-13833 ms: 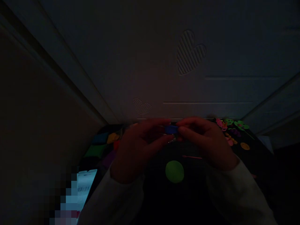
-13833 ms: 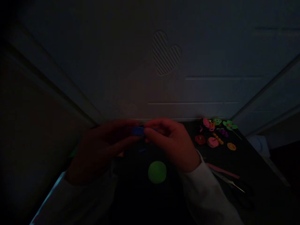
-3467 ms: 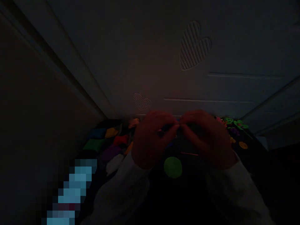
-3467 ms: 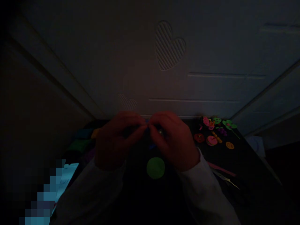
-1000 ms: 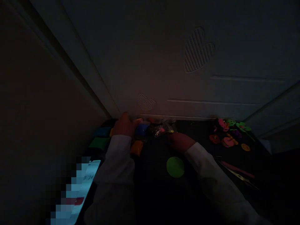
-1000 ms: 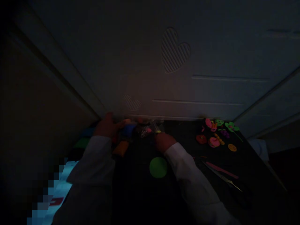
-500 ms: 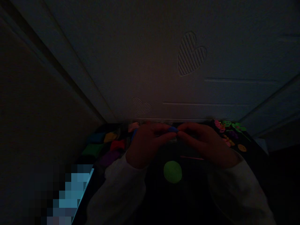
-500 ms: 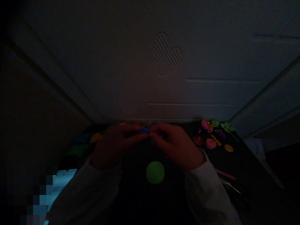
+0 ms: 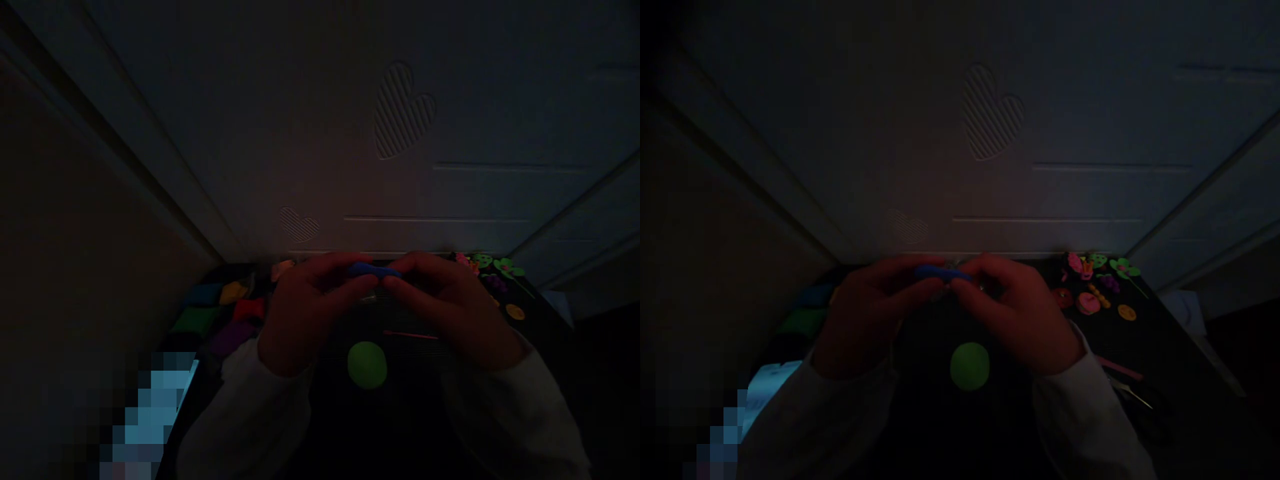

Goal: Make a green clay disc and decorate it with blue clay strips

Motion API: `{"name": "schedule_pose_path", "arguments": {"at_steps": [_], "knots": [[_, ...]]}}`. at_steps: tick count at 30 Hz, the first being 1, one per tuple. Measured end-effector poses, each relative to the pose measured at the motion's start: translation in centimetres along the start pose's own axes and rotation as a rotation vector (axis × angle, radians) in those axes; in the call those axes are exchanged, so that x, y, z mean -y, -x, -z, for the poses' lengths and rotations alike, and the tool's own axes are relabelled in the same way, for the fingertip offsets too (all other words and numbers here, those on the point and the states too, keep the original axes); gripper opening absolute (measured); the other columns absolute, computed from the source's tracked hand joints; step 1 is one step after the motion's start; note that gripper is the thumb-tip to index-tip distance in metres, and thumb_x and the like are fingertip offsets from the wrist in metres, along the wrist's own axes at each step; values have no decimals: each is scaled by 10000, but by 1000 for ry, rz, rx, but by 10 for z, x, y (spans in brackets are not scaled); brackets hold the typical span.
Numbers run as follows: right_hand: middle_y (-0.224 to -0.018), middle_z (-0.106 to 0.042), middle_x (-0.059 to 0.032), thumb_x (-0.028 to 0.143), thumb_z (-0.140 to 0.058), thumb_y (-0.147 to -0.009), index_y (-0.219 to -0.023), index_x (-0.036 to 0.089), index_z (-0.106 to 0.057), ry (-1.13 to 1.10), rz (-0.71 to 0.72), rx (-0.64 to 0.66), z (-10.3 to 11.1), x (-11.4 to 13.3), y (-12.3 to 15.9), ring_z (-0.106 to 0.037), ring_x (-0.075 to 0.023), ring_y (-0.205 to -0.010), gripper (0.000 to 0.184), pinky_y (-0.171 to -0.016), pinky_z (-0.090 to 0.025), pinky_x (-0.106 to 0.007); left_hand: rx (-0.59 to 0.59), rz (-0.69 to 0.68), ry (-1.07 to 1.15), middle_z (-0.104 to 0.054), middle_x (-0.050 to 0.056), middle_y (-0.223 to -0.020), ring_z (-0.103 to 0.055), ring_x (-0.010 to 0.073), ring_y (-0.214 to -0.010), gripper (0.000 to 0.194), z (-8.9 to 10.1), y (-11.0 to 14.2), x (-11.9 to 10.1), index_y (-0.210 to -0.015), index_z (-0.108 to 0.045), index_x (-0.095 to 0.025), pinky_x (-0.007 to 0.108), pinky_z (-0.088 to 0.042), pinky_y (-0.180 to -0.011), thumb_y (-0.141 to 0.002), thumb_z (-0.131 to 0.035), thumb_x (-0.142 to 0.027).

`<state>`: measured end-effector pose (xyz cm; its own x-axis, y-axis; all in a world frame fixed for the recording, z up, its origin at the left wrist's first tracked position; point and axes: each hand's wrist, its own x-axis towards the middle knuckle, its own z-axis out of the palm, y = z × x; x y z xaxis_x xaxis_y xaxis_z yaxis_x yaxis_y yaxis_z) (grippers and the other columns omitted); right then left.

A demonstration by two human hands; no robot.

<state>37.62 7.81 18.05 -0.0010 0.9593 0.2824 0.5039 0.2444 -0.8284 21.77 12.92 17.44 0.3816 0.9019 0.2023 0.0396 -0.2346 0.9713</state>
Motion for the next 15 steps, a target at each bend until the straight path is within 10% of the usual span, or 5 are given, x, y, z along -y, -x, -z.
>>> {"name": "schedule_pose_path", "arguments": {"at_steps": [15], "knots": [[-760, -628, 24, 302, -582, -747, -840, 238, -602, -44, 41, -145, -6, 3, 4, -585, -109, -681, 115, -619, -445, -242, -101, -86, -50, -691, -25, -763, -630, 124, -689, 140, -2, 5, -4, -809, -678, -232, 204, -496, -622, -680, -650, -276]]}}
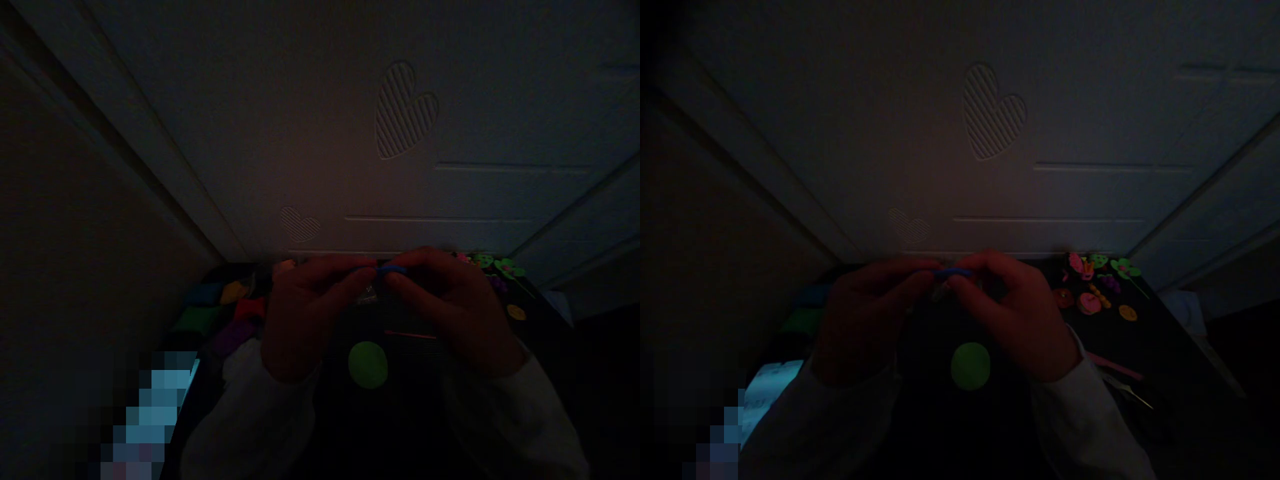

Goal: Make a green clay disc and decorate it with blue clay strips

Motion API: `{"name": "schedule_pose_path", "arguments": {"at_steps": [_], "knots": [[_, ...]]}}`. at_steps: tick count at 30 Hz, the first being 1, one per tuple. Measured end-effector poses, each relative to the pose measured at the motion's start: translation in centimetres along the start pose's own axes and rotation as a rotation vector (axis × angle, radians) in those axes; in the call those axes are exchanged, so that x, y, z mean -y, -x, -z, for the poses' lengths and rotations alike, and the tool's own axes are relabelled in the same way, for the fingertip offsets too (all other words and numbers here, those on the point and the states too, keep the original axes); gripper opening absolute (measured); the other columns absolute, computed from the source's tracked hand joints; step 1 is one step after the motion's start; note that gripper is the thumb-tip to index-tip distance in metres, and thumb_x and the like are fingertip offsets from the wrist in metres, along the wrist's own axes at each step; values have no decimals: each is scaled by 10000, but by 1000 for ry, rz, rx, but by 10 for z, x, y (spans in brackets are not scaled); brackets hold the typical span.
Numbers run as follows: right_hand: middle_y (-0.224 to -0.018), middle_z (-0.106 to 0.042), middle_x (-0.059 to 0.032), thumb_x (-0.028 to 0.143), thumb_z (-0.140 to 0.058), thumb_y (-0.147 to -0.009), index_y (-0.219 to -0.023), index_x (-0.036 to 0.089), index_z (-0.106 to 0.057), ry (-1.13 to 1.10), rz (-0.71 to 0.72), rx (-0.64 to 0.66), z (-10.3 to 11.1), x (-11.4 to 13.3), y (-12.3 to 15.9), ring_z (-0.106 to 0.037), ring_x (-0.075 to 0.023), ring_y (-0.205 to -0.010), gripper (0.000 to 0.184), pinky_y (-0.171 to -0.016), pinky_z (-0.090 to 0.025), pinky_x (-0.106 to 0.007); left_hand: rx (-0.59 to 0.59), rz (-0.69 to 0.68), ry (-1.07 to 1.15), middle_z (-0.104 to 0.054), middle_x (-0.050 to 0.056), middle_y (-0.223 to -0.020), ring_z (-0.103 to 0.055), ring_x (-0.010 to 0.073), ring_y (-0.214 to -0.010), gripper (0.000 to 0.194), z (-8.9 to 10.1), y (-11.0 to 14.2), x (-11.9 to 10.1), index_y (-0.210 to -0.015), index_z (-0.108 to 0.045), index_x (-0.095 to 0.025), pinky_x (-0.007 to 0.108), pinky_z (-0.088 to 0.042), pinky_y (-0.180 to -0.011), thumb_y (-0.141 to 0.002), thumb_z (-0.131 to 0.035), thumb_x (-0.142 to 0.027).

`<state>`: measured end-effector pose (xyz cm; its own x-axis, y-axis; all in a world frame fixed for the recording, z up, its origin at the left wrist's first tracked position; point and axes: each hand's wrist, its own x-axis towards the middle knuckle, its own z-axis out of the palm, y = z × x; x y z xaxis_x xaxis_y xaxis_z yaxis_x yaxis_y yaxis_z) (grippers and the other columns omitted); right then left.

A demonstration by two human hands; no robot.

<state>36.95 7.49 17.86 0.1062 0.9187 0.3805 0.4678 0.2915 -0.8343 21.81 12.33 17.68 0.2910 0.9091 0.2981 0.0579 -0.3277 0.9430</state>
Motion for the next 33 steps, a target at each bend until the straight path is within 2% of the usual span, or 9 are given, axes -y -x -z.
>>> {"name": "schedule_pose_path", "arguments": {"at_steps": [5, 8, 11, 13, 16, 20, 22, 28, 33], "knots": [[-783, -630, 30, 282, -573, -758, -853, 245, -596, -6, 19, -5, -4, -1, 0, -588, -106, -702, 105, -640, -451, -241, -18, -25, 15, -682, -14, -761, -622, 131, -713, 100, 1, 0, 2, -770, -677, -222, 224, -487, -663, -691, -639, -270], [-798, -630, 38, 253, -567, -763, -873, 246, -589, 14, 82, -62, -5, 0, 0, -586, -98, -719, 112, -648, -453, -228, 27, 23, 239, -672, 9, -864, -620, 137, -745, 298, -2, -1, 3, -978, -603, -235, 229, -489, -651, -688, -643, -285], [-830, -637, 43, 194, -565, -762, -902, 239, -592, 130, 198, -132, -5, 1, 1, -577, -82, -755, 150, -688, -446, -205, 17, 81, 364, -664, 24, -749, -612, 134, -666, 357, -3, -3, 2, -1069, -528, -216, 237, -482, -605, -749, -559, -370], [-853, -642, 38, 157, -556, -760, -917, 227, -595, 211, 266, -126, -3, 1, 0, -572, -78, -786, 176, -728, -439, -196, 9, 117, 366, -643, 14, -657, -604, 130, -614, 319, -2, -4, 2, -1027, -542, -201, 234, -476, -575, -763, -535, -381], [-895, -641, 26, 119, -534, -759, -947, 223, -587, 236, 316, -65, -2, 1, 0, -570, -89, -845, 222, -789, -430, -210, 41, 124, 346, -650, 0, -694, -618, 132, -628, 321, 1, -4, 2, -1021, -538, -216, 232, -484, -584, -720, -607, -300], [-1100, -577, -2, 136, -520, -766, -1118, 264, -500, 40, 171, 17, 0, 1, 2, -552, -130, -968, 374, -850, -431, -266, 39, 64, 260, -666, -4, -754, -631, 131, -680, 310, 5, -2, 3, -1017, -538, -229, 221, -492, -609, -717, -615, -239], [-1114, -570, -11, 178, -533, -769, -1147, 274, -478, -85, 67, 52, 1, 2, 3, -567, -136, -948, 394, -827, -451, -270, 30, 21, 192, -671, 4, -774, -634, 135, -694, 306, 7, -1, 2, -1015, -541, -226, 219, -495, -611, -717, -614, -232], [-742, -642, 17, 291, -608, -719, -862, 226, -612, -134, -59, 20, 0, -2, -1, -604, -116, -693, 157, -636, -474, -243, -15, -71, -50, -676, 12, -853, -635, 153, -764, 328, 8, 3, -1, -1020, -563, -241, 228, -502, -655, -699, -631, -236], [-711, -638, 23, 275, -595, -732, -812, 210, -616, -51, -19, 14, -1, -2, -2, -590, -101, -647, 105, -589, -447, -218, 50, -103, -71, -664, 19, -891, -630, 158, -803, 395, 6, 4, -2, -1070, -534, -237, 256, -505, -730, -691, -642, -242]]}}
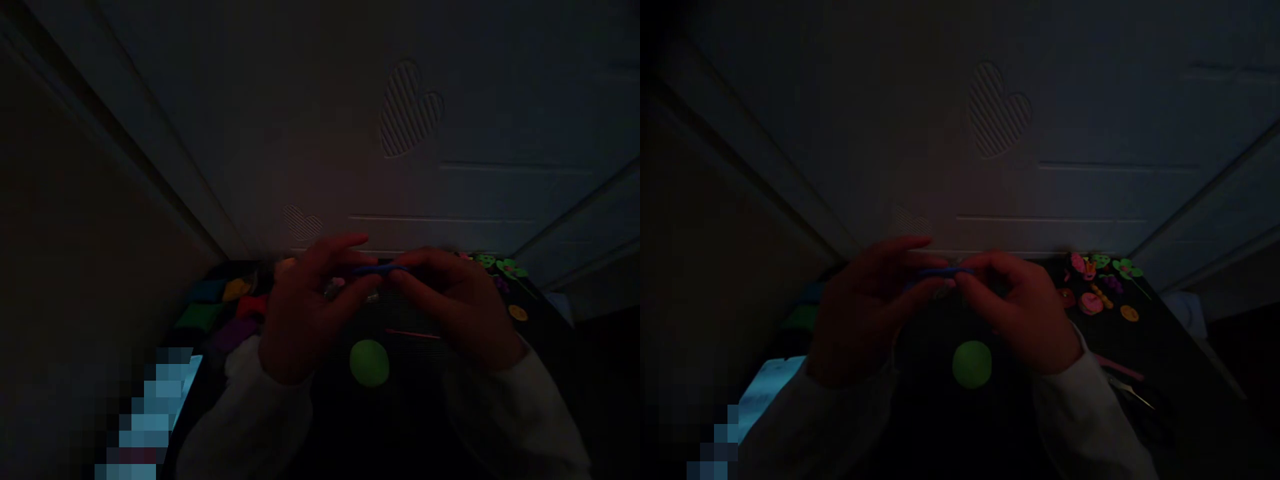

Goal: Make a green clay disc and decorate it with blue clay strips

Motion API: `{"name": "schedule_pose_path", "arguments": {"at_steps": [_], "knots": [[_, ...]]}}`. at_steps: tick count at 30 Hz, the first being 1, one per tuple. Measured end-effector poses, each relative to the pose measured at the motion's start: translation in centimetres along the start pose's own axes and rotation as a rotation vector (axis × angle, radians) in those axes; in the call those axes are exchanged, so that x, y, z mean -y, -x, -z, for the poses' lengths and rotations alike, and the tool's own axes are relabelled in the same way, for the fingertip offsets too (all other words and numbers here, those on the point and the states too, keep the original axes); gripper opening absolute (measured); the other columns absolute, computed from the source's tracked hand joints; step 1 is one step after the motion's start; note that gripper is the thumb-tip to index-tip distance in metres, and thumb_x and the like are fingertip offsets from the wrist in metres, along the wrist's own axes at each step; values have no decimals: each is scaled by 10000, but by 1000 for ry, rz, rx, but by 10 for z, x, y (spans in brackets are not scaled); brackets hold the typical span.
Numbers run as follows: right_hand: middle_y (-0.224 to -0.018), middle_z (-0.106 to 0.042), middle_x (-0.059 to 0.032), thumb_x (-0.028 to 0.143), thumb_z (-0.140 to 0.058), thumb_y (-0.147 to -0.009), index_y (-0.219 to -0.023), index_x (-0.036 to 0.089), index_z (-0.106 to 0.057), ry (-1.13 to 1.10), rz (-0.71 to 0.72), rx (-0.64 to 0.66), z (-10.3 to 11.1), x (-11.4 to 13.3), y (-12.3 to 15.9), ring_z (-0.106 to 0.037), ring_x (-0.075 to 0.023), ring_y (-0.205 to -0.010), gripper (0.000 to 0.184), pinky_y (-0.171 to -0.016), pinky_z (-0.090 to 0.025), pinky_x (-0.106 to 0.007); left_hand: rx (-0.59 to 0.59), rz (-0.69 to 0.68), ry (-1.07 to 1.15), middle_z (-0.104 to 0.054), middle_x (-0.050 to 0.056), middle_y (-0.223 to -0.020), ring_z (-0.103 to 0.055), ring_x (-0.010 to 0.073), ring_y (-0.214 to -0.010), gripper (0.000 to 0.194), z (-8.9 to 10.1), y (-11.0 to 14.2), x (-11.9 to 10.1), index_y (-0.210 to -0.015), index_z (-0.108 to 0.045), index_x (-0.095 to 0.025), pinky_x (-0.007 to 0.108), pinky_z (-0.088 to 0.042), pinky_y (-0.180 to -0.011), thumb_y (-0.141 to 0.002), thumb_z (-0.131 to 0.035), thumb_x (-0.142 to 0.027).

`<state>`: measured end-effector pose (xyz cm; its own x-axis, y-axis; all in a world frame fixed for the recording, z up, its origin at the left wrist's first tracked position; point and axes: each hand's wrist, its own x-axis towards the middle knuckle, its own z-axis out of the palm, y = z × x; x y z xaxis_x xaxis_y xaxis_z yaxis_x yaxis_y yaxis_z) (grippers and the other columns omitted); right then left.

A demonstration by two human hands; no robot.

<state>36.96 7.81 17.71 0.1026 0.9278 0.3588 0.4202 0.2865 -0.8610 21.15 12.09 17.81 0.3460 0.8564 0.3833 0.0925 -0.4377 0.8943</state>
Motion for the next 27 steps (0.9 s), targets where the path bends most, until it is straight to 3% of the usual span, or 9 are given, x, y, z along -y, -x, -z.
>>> {"name": "schedule_pose_path", "arguments": {"at_steps": [9, 17, 27], "knots": [[-767, -637, -2, 281, -581, -739, -855, 206, -608, 78, 33, -6, -1, 2, 1, -588, -121, -678, 141, -621, -456, -247, -56, -20, -99, -662, -4, -860, -623, 151, -772, 350, -3, 1, 1, -1024, -563, -275, 270, -492, -745, -686, -647, -249], [-795, -636, 2, 271, -578, -746, -844, 218, -607, 93, 70, -32, -1, 4, 2, -591, -125, -715, 115, -641, -456, -248, -46, -21, -36, -660, 4, -900, -619, 166, -827, 432, -4, 2, -1, -1083, -530, -284, 284, -491, -764, -672, -656, -239], [-846, -637, -2, 260, -584, -740, -870, 226, -598, 75, 79, -28, -3, 7, 3, -594, -137, -775, 135, -681, -468, -261, -87, -42, -86, -658, -22, -839, -617, 135, -786, 380, -5, 4, -3, -1063, -538, -297, 268, -481, -786, -702, -629, -222]]}}
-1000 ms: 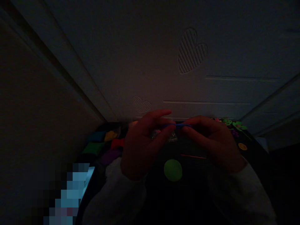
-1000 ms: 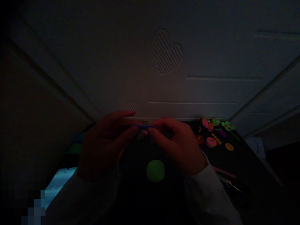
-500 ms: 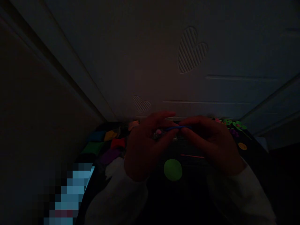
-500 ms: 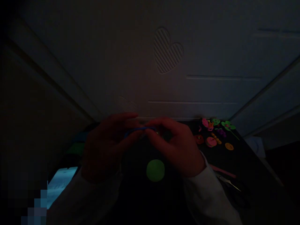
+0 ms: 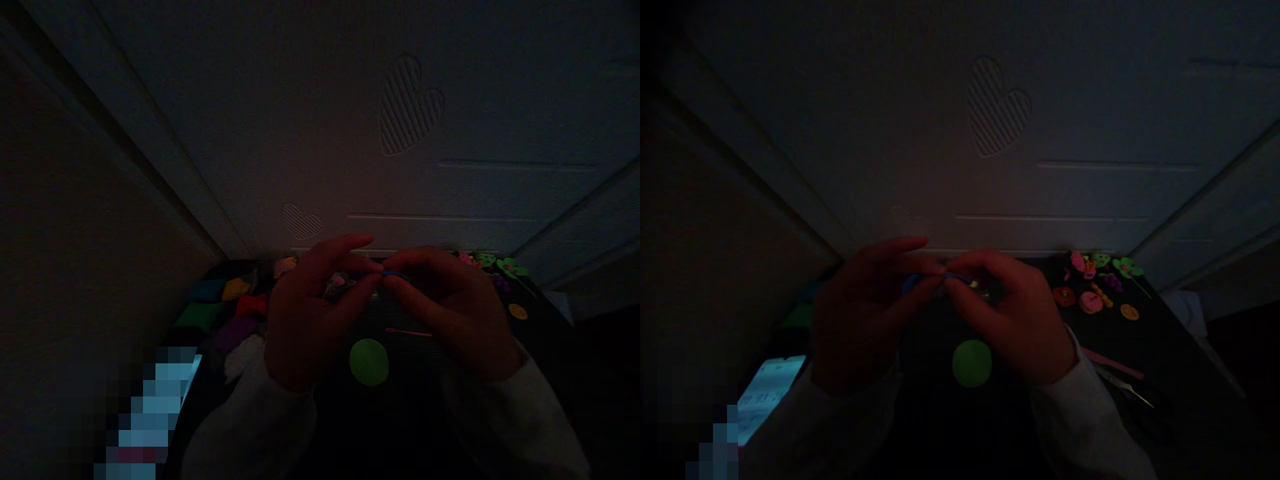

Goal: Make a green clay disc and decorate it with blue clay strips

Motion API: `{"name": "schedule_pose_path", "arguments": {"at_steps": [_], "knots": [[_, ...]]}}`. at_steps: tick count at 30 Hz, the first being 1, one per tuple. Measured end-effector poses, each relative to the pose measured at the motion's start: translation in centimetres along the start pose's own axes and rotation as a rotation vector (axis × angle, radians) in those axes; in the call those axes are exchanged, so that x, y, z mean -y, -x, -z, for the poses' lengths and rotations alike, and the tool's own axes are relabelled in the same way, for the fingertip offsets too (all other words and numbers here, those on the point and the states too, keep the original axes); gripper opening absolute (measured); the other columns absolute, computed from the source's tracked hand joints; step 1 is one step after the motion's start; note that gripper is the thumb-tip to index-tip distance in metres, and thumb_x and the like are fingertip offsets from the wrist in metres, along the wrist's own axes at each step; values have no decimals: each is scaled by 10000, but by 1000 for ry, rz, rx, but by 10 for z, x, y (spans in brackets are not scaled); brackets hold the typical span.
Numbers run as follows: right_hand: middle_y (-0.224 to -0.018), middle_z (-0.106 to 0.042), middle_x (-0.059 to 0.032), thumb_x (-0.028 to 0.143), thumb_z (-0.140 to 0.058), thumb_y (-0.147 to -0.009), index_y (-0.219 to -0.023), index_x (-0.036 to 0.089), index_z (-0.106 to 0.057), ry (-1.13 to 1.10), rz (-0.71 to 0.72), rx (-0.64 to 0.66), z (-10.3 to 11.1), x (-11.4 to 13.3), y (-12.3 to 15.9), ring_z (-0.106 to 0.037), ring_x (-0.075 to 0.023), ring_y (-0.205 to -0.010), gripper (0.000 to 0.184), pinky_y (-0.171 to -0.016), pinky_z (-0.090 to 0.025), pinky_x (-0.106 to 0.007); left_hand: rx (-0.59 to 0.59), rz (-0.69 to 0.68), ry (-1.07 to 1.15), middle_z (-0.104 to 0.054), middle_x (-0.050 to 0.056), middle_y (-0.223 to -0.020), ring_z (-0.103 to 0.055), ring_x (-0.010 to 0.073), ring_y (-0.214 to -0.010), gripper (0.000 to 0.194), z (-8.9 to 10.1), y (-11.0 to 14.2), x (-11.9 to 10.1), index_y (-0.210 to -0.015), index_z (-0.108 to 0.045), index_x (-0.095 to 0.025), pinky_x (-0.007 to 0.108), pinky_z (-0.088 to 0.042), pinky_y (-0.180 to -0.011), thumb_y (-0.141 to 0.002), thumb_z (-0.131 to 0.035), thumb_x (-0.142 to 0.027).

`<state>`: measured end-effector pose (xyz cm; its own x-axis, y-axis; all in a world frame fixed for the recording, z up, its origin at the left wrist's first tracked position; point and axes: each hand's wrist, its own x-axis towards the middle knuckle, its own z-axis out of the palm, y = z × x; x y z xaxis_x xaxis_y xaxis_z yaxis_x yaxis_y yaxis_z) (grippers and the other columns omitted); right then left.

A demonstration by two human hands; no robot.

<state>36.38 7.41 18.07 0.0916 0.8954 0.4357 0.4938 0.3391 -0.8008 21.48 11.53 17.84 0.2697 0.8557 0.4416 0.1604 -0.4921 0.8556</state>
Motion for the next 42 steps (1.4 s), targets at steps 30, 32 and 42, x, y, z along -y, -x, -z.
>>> {"name": "schedule_pose_path", "arguments": {"at_steps": [30, 32, 42], "knots": [[-823, -638, 29, 235, -577, -754, -860, 232, -606, 36, 51, -27, 3, 0, 1, -583, -104, -749, 110, -672, -445, -226, -6, -83, -29, -658, -25, -840, -629, 142, -786, 403, 4, -1, 4, -1058, -534, -309, 277, -508, -752, -688, -649, -199], [-788, -632, 35, 229, -576, -755, -834, 225, -605, 42, 54, -33, 3, -2, 0, -579, -95, -713, 84, -647, -441, -218, -4, -105, -39, -661, -25, -833, -633, 137, -765, 422, 4, -2, 5, -1072, -528, -299, 271, -515, -734, -683, -653, -193], [-803, -638, 41, 262, -594, -741, -874, 246, -615, 57, 26, -64, 3, -3, 0, -578, -90, -707, 136, -628, -441, -211, 10, -75, -39, -669, -14, -817, -641, 122, -730, 394, 9, -5, 4, -1055, -545, -245, 214, -522, -656, -680, -652, -191]]}}
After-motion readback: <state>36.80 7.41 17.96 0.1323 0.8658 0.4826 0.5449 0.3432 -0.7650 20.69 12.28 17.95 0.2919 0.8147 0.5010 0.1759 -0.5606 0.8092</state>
